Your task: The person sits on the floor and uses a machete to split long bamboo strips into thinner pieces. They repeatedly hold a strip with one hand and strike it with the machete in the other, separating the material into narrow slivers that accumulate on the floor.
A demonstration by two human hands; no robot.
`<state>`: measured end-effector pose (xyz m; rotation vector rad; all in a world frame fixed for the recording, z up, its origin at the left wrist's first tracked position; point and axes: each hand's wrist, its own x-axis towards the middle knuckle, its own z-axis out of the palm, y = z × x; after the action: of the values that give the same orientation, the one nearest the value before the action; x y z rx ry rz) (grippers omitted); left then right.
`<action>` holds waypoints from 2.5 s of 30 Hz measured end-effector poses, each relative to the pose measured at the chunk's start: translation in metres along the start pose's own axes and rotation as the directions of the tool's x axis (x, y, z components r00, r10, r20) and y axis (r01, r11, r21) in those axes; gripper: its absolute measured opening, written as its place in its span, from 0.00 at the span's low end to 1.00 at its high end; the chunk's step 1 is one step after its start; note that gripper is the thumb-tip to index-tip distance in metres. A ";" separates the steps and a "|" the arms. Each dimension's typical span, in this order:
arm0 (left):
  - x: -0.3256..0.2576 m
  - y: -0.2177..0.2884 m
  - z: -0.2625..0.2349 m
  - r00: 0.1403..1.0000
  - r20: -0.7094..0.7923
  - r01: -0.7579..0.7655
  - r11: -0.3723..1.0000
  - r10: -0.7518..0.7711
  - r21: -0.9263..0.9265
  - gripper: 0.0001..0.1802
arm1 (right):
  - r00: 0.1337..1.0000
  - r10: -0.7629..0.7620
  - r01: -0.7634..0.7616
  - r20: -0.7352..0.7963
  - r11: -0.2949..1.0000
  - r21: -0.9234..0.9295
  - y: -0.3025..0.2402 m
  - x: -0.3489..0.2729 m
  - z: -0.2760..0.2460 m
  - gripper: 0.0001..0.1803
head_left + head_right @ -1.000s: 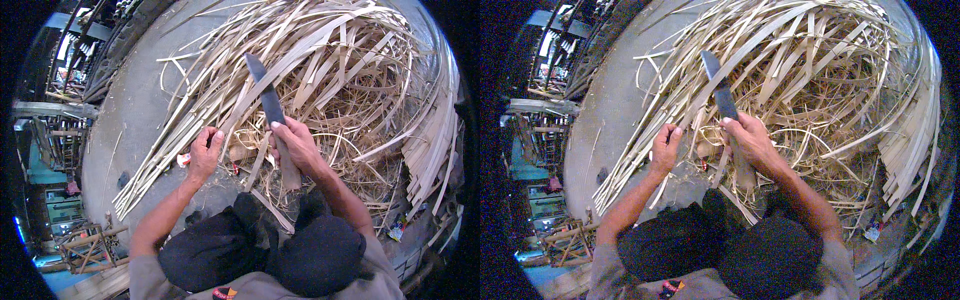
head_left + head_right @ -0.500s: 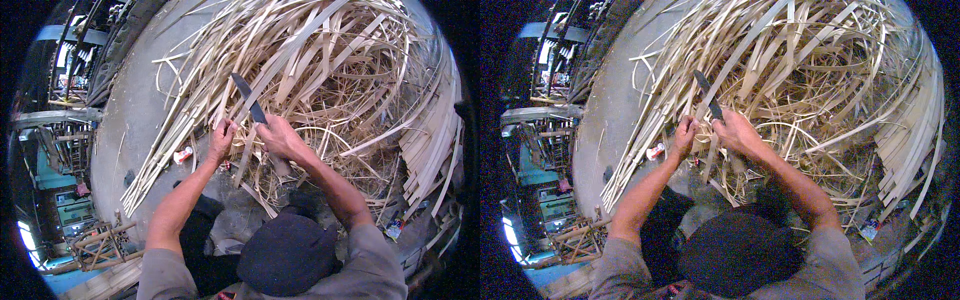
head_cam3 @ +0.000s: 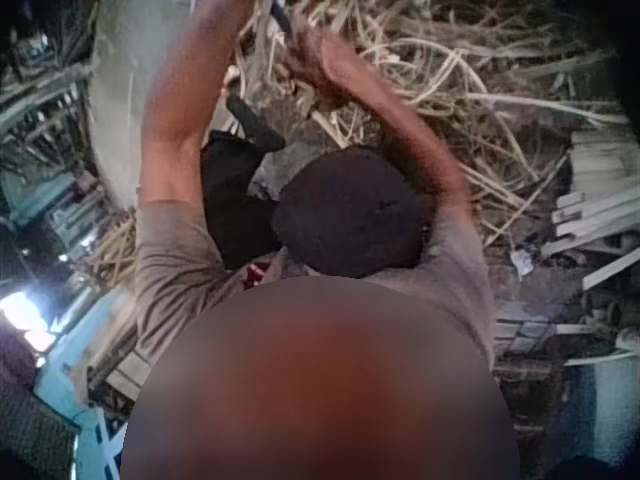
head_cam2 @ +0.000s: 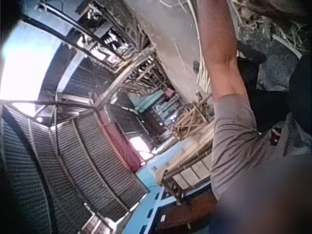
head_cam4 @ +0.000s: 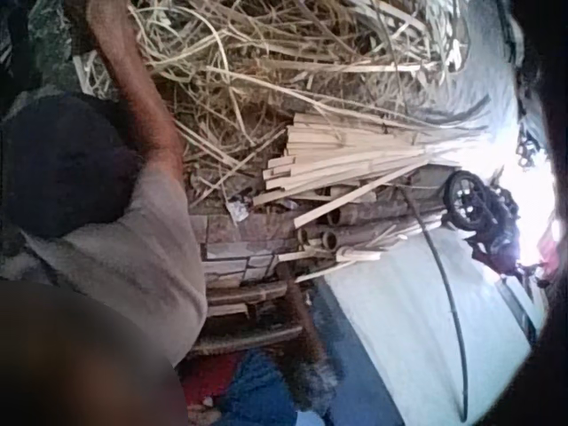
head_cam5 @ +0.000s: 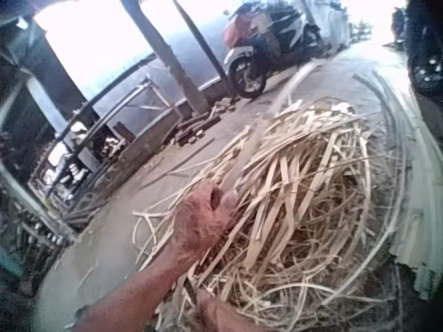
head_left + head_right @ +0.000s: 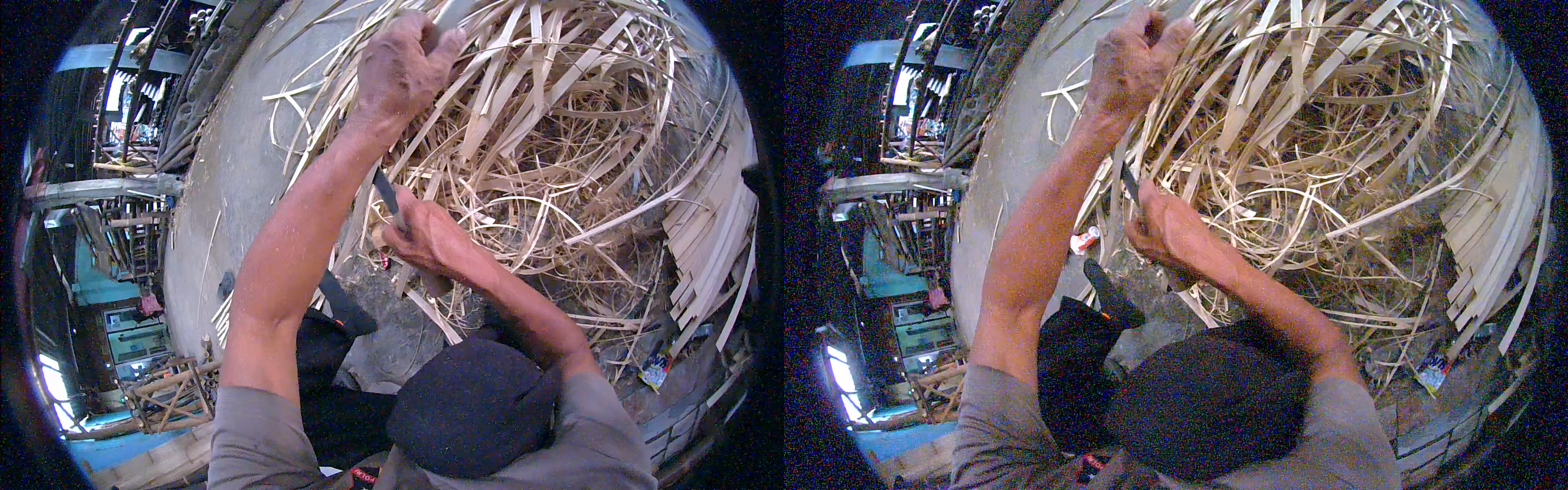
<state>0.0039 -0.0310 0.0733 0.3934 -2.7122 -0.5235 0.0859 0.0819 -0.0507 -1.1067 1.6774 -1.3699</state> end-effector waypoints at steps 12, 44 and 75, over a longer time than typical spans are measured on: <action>0.009 0.002 -0.012 0.922 -0.386 -0.055 0.985 -0.014 -0.166 0.30 | 1.000 0.018 -0.027 0.023 0.902 0.430 0.011 -0.044 0.024 0.36; 0.004 -0.009 -0.046 0.836 -0.547 0.014 0.998 -0.044 -0.058 0.29 | 0.999 0.053 -0.045 -0.006 0.900 0.434 0.003 -0.060 0.031 0.25; 0.007 -0.024 -0.053 0.816 -0.578 0.005 1.000 -0.013 -0.015 0.32 | 0.861 -0.285 0.458 -0.421 0.795 0.397 -0.026 -0.052 -0.039 0.24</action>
<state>0.0224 -0.0707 0.1118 0.4729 -2.1129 -0.3475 0.0757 0.1426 -0.0172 -0.9665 1.2362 -2.2112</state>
